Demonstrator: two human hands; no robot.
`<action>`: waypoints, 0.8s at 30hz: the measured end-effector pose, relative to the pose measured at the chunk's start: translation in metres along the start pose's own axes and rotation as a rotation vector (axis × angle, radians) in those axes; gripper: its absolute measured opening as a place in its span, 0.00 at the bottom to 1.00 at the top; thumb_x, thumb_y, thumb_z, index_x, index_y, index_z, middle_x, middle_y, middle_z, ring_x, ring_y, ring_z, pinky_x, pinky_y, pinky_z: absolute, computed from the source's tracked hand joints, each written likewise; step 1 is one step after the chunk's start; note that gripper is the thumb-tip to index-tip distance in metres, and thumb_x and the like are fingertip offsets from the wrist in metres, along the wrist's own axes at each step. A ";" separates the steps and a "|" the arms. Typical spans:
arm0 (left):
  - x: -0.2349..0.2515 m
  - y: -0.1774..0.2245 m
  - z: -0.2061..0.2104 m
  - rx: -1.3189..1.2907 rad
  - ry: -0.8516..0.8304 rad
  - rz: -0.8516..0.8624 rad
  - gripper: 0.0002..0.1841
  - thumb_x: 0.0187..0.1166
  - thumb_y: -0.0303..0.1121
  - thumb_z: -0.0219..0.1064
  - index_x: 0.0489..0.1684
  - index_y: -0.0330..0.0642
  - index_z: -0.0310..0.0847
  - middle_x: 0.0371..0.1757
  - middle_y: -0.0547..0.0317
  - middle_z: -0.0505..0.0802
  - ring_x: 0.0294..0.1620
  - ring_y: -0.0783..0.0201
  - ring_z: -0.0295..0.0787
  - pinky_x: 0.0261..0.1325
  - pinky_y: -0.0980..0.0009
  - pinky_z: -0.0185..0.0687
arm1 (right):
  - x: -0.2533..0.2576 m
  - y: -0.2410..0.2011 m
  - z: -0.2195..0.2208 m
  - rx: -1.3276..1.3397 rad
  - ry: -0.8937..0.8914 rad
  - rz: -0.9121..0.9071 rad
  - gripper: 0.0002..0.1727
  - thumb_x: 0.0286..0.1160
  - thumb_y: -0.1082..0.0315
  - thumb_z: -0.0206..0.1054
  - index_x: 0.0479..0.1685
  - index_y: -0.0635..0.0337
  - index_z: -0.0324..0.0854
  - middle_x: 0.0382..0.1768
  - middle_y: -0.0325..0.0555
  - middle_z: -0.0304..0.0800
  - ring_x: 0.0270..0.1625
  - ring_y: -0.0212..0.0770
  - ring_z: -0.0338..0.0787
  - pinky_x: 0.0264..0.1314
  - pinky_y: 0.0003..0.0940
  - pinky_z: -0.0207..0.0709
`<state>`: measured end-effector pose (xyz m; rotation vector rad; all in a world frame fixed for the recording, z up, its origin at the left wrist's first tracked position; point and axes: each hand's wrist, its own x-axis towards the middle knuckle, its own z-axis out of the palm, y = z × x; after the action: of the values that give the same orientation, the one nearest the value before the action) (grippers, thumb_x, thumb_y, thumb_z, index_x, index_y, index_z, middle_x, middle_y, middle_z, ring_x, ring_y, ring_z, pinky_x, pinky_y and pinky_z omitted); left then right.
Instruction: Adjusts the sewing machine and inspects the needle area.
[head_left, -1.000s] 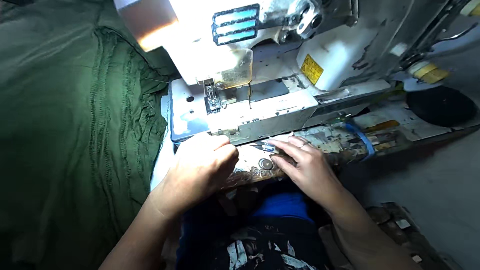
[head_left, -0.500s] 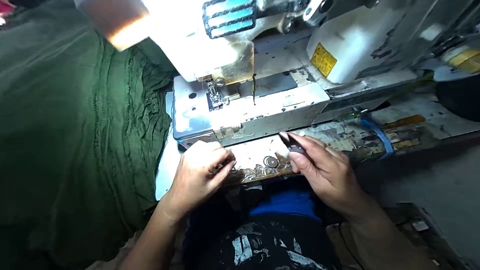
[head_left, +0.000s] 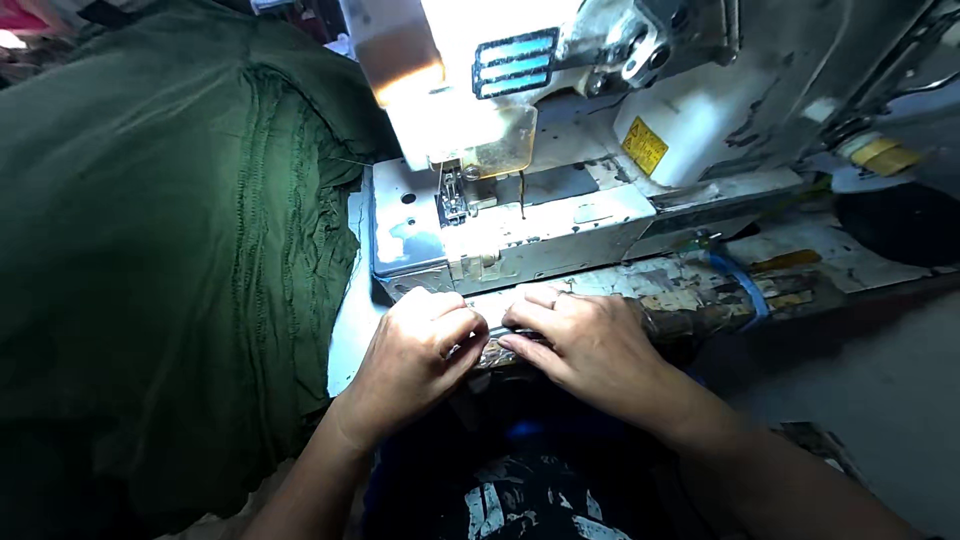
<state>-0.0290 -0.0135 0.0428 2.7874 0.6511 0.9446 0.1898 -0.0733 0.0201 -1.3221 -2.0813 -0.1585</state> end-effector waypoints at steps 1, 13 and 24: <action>0.000 -0.001 0.000 0.003 0.008 -0.003 0.09 0.78 0.36 0.67 0.33 0.46 0.93 0.28 0.68 0.88 0.34 0.74 0.80 0.41 0.77 0.70 | -0.001 0.001 0.002 0.028 -0.001 -0.004 0.18 0.81 0.49 0.60 0.33 0.48 0.90 0.27 0.37 0.86 0.24 0.38 0.85 0.19 0.36 0.69; -0.005 -0.009 0.015 -0.166 0.205 -0.159 0.09 0.79 0.33 0.66 0.33 0.39 0.90 0.25 0.67 0.85 0.30 0.80 0.76 0.38 0.84 0.69 | -0.016 0.039 0.010 -0.058 0.038 0.022 0.17 0.76 0.50 0.67 0.54 0.44 0.94 0.53 0.55 0.89 0.63 0.59 0.86 0.62 0.55 0.79; 0.007 0.037 0.009 -0.623 0.376 -0.317 0.04 0.80 0.34 0.68 0.39 0.53 0.90 0.37 0.80 0.92 0.38 0.87 0.85 0.43 0.87 0.82 | 0.041 0.031 0.064 0.317 0.504 -0.171 0.07 0.74 0.63 0.73 0.36 0.53 0.95 0.42 0.47 0.91 0.59 0.47 0.86 0.72 0.41 0.72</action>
<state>-0.0055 -0.0432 0.0492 1.9227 0.6696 1.3302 0.1753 0.0007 -0.0128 -0.8120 -1.6984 -0.2022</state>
